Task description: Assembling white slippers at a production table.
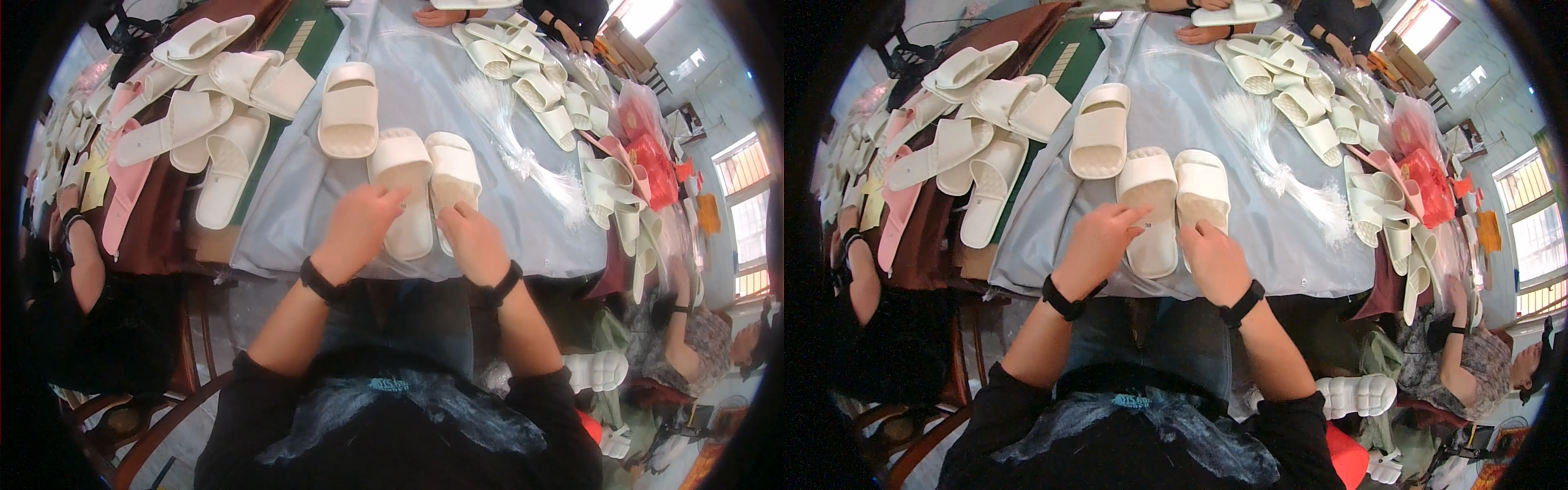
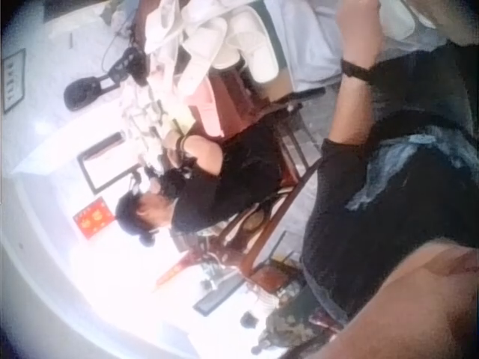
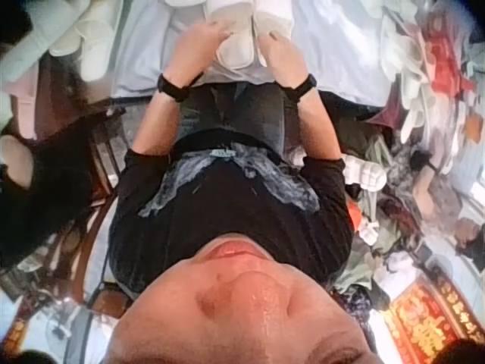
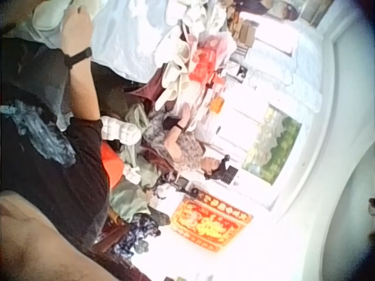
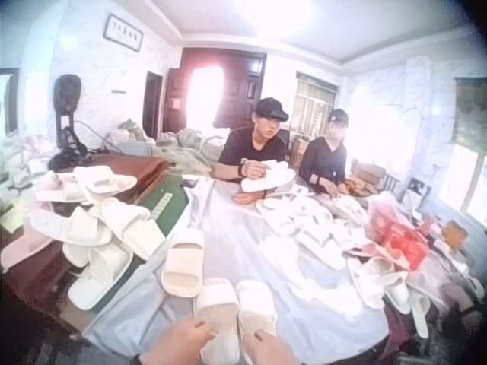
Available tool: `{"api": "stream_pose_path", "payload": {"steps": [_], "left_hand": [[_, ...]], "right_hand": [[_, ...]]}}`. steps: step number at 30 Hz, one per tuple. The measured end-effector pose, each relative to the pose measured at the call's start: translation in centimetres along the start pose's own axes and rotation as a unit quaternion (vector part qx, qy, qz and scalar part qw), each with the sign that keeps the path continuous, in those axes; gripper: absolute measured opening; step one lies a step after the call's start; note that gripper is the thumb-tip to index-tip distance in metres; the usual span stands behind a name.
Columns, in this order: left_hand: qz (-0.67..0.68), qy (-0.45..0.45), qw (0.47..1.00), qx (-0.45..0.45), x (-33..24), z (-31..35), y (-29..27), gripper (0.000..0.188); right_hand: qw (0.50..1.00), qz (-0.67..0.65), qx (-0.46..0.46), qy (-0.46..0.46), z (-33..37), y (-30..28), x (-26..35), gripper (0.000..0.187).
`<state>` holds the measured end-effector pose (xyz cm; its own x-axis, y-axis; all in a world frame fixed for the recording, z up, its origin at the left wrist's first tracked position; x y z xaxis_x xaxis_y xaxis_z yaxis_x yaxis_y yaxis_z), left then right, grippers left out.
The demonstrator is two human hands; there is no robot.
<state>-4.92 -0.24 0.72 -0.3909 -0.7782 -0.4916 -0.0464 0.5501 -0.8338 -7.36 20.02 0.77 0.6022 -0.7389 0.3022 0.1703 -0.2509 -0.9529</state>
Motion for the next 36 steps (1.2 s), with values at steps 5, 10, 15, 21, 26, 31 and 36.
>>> {"api": "stream_pose_path", "payload": {"steps": [5,10,15,21,26,31,36], "left_hand": [[0.01,-0.061,0.998,-0.022,2.1,-2.5,-3.4,0.025],[-0.027,-0.027,0.999,-0.012,4.9,-7.5,-6.0,0.022],[-0.125,-0.018,0.987,0.097,6.8,-13.0,-4.2,0.018],[-0.417,0.161,0.863,0.234,7.0,-16.7,-1.0,0.011],[-0.421,0.149,0.854,0.266,7.9,-17.4,0.3,0.012],[-0.336,0.088,0.887,0.303,8.2,-18.3,-1.6,0.009],[-0.276,0.088,0.895,0.338,8.4,-18.6,-3.3,0.014]], "right_hand": [[0.994,0.024,0.088,0.055,-2.4,-0.7,-1.5,0.017],[0.996,0.079,0.041,-0.003,-4.1,-0.1,-1.8,0.016],[0.996,0.085,0.029,-0.01,-5.0,0.1,-1.8,0.016],[0.998,0.046,0.032,-0.007,-4.9,0.0,-1.9,0.014],[0.997,0.045,0.056,0.002,-5.1,0.4,-2.3,0.014],[0.999,0.027,0.041,-0.005,-4.9,0.5,-2.8,0.013],[0.998,0.025,0.06,-0.011,-5.0,0.5,-2.9,0.011]]}}
Point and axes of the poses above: each hand's wrist, its own z-axis away from the middle knuckle, its own y-axis out of the palm, x = y × z, the point moved 1 cm from there along -z, towards the middle knuckle, and after that the axes turned 14 degrees about x, right-handed, at the moved point
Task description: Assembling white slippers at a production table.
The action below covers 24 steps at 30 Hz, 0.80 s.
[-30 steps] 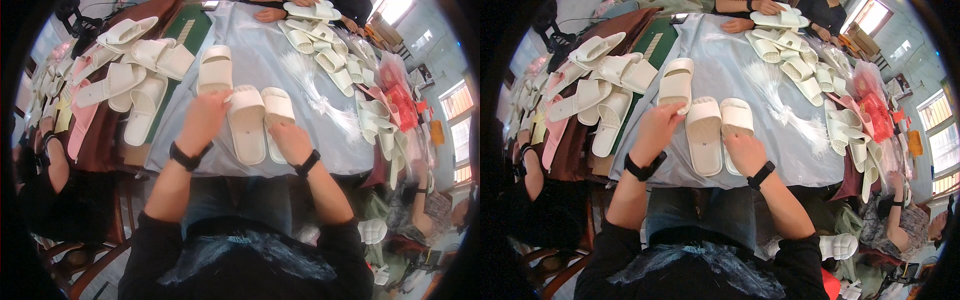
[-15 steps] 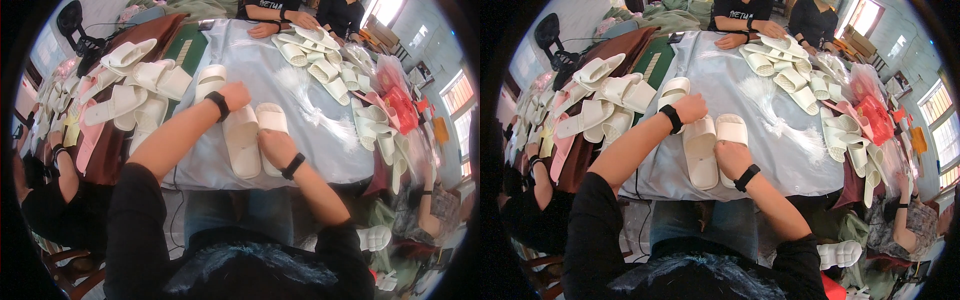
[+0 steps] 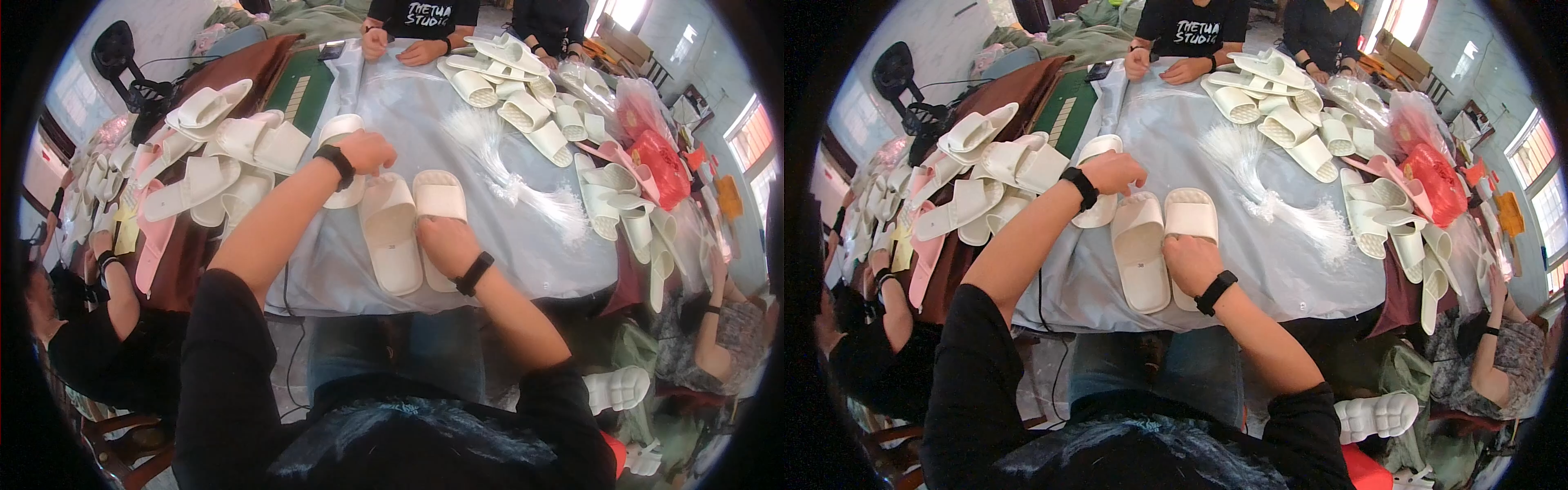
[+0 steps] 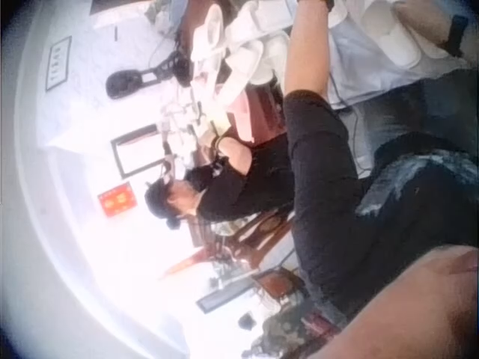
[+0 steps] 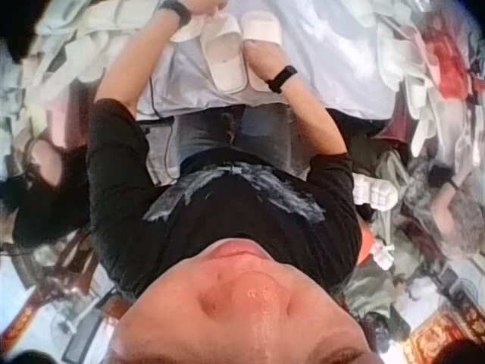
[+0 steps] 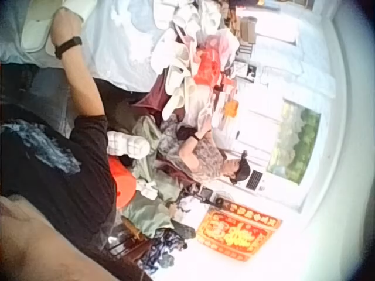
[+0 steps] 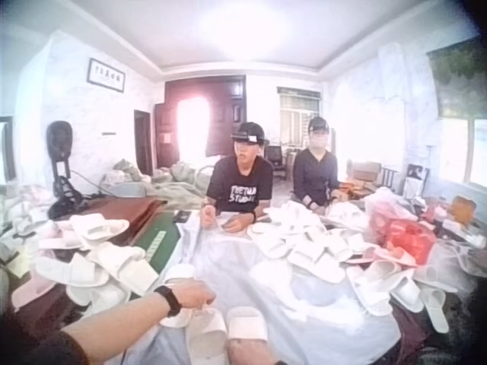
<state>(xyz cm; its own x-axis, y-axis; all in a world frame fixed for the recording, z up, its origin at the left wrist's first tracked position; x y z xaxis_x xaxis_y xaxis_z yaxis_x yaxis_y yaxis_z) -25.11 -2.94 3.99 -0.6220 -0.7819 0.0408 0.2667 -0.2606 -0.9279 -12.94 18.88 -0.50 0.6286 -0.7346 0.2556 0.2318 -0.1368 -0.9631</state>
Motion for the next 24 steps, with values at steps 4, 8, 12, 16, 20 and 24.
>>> {"api": "stream_pose_path", "payload": {"steps": [4,8,12,16,20,24], "left_hand": [[-0.103,-0.104,0.983,0.108,-2.0,-0.4,0.3,0.021],[-0.116,-0.121,0.981,0.1,-1.8,-0.8,1.9,0.016],[-0.121,-0.085,0.989,0.004,-0.8,-0.9,2.6,0.012],[0.169,0.04,0.984,-0.04,-0.3,-0.9,-0.4,0.01],[0.332,0.043,0.942,-0.031,-0.7,-1.6,-1.0,0.011],[0.4,0.05,0.914,-0.035,-2.0,-2.7,-0.8,0.011]], "right_hand": [[1.0,-0.001,0.006,0.013,0.0,0.2,-0.2,0.01],[1.0,-0.002,-0.001,0.008,0.0,0.0,0.1,0.009],[1.0,-0.019,-0.003,0.011,0.0,0.3,-0.1,0.021],[0.999,-0.027,0.001,0.026,0.3,0.4,-0.2,0.021],[0.999,-0.033,0.003,0.021,0.1,0.3,0.1,0.021],[1.0,-0.003,0.0,0.008,-0.1,0.5,-0.5,0.02]]}}
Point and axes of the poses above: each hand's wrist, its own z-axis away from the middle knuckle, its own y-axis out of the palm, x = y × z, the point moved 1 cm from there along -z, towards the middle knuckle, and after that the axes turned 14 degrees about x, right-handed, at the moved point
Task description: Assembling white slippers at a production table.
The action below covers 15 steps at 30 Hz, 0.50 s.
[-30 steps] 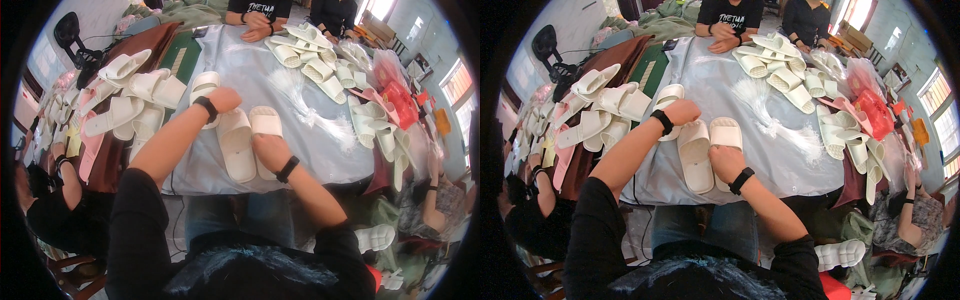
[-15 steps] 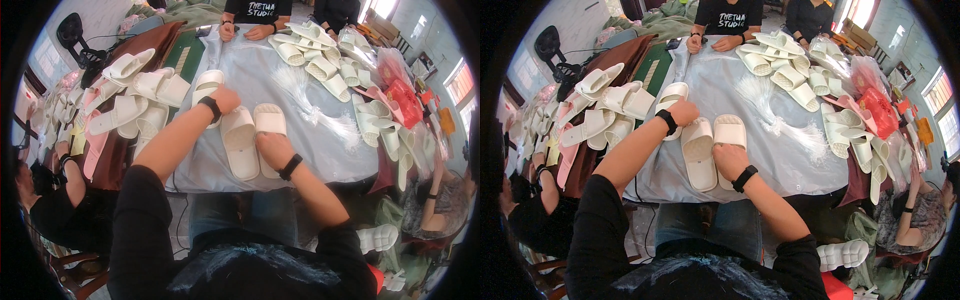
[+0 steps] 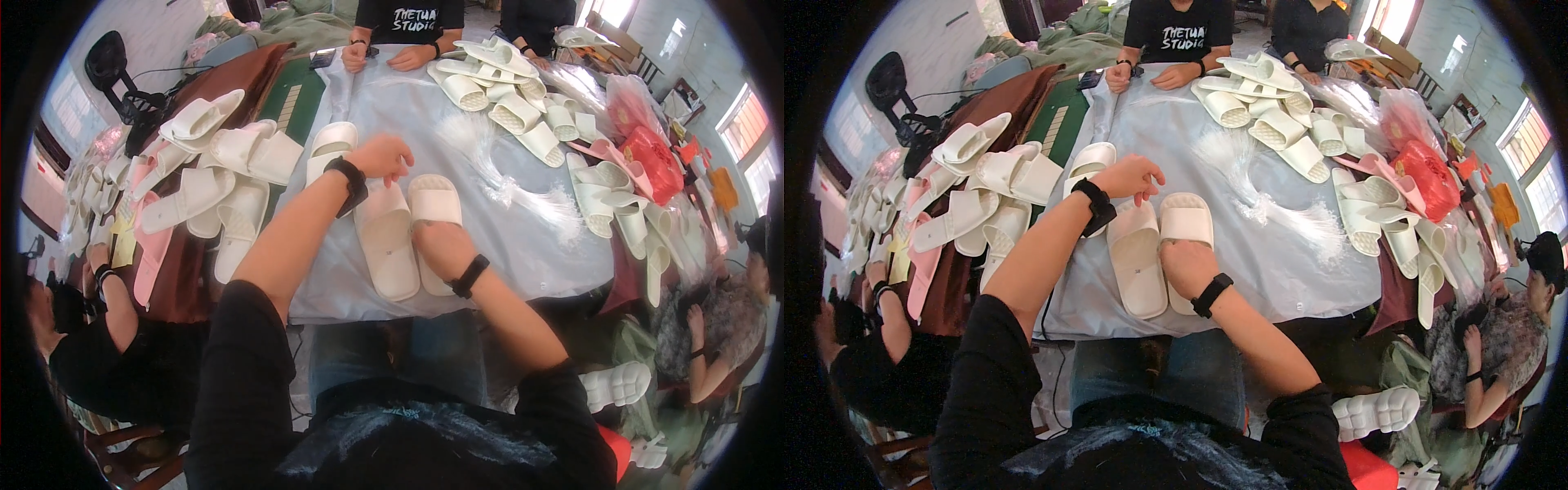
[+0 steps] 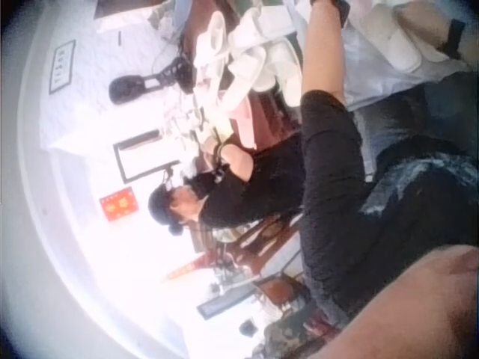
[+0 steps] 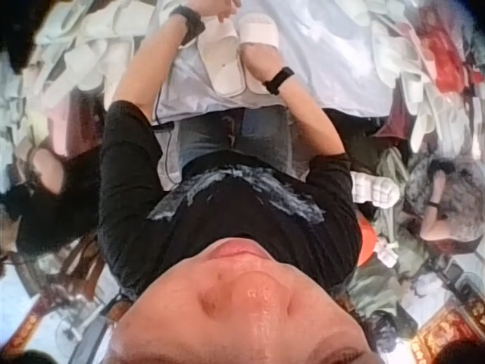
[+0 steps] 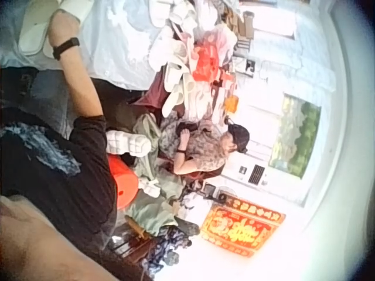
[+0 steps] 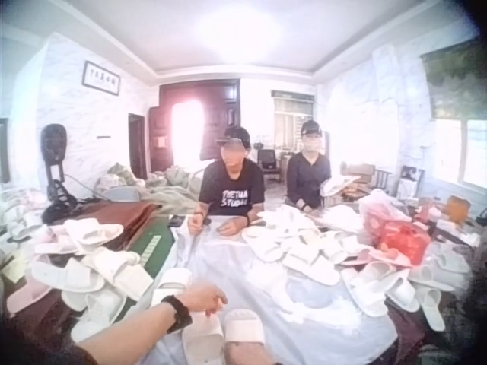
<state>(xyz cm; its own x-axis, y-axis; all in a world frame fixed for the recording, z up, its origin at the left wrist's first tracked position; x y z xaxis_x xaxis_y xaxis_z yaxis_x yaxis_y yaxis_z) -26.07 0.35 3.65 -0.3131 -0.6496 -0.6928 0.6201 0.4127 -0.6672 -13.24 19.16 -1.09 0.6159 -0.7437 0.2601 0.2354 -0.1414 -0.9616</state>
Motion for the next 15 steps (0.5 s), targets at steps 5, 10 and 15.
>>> {"api": "stream_pose_path", "payload": {"steps": [5,10,15], "left_hand": [[-0.096,-0.024,0.995,0.005,-0.4,-1.1,0.9,0.009],[-0.169,0.029,0.985,-0.009,-1.0,-1.5,1.3,0.02],[-0.137,0.037,0.99,-0.022,-1.2,-0.1,2.0,0.017]], "right_hand": [[1.0,-0.004,-0.006,0.012,-0.3,-0.4,0.3,0.014],[0.999,0.01,-0.023,0.02,0.0,0.2,0.1,0.015],[0.999,0.007,-0.033,0.014,-0.1,0.6,0.5,0.015]]}}
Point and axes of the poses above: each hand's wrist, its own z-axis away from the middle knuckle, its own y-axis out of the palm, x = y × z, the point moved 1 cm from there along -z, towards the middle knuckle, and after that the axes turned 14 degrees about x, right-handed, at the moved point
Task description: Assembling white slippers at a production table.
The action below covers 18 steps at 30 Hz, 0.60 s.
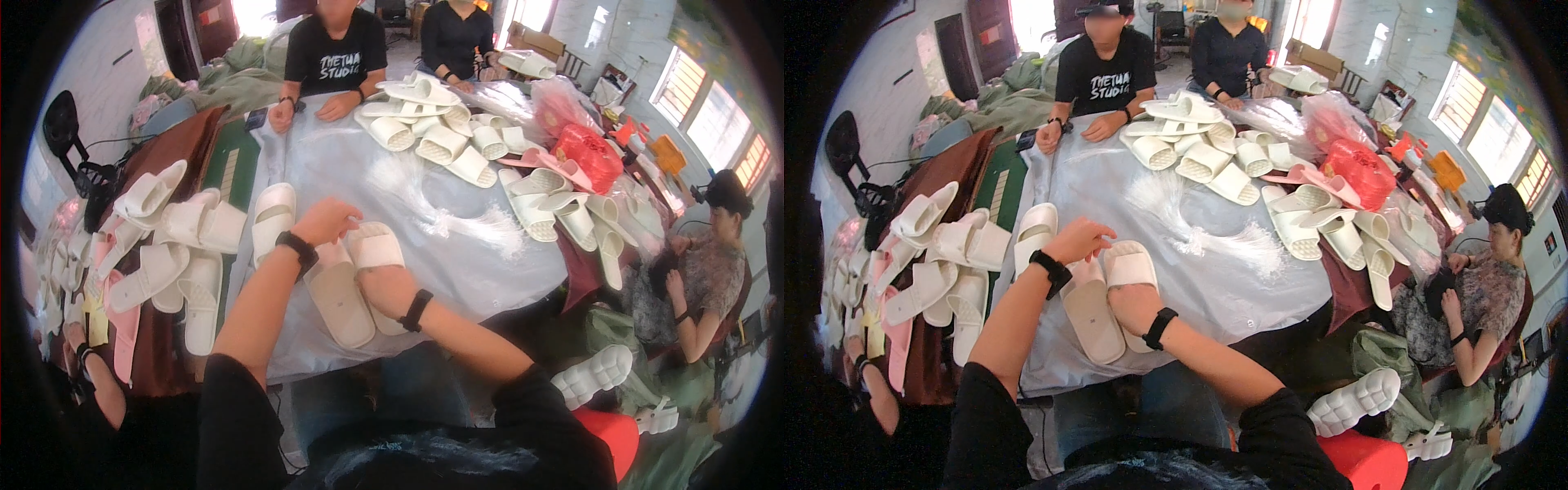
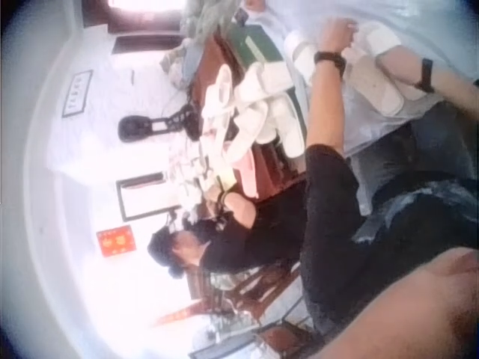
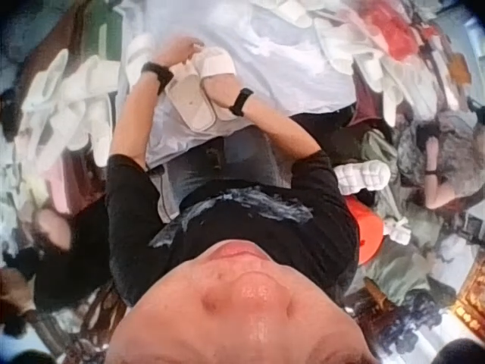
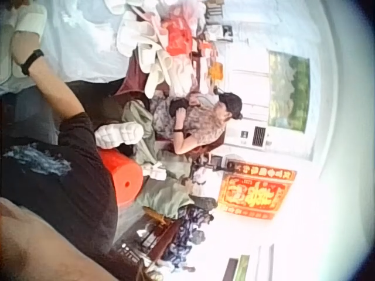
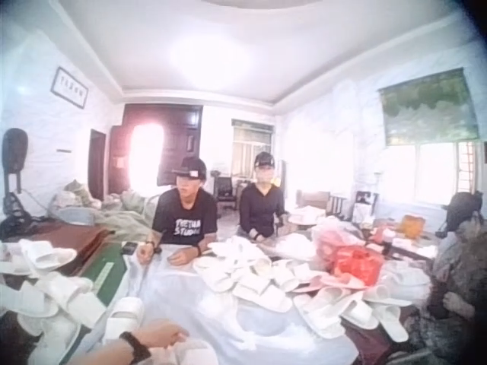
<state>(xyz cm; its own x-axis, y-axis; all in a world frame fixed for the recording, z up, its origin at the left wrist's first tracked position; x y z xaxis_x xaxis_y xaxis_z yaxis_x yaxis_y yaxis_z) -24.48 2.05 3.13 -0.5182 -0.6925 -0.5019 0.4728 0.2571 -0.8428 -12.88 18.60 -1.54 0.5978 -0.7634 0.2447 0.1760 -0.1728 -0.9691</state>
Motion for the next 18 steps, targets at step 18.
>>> {"api": "stream_pose_path", "payload": {"steps": [18], "left_hand": [[-0.204,-0.007,0.977,-0.068,1.6,-1.5,1.8,0.012]], "right_hand": [[0.999,-0.017,0.027,0.012,-0.3,-0.1,-0.2,0.022]]}}
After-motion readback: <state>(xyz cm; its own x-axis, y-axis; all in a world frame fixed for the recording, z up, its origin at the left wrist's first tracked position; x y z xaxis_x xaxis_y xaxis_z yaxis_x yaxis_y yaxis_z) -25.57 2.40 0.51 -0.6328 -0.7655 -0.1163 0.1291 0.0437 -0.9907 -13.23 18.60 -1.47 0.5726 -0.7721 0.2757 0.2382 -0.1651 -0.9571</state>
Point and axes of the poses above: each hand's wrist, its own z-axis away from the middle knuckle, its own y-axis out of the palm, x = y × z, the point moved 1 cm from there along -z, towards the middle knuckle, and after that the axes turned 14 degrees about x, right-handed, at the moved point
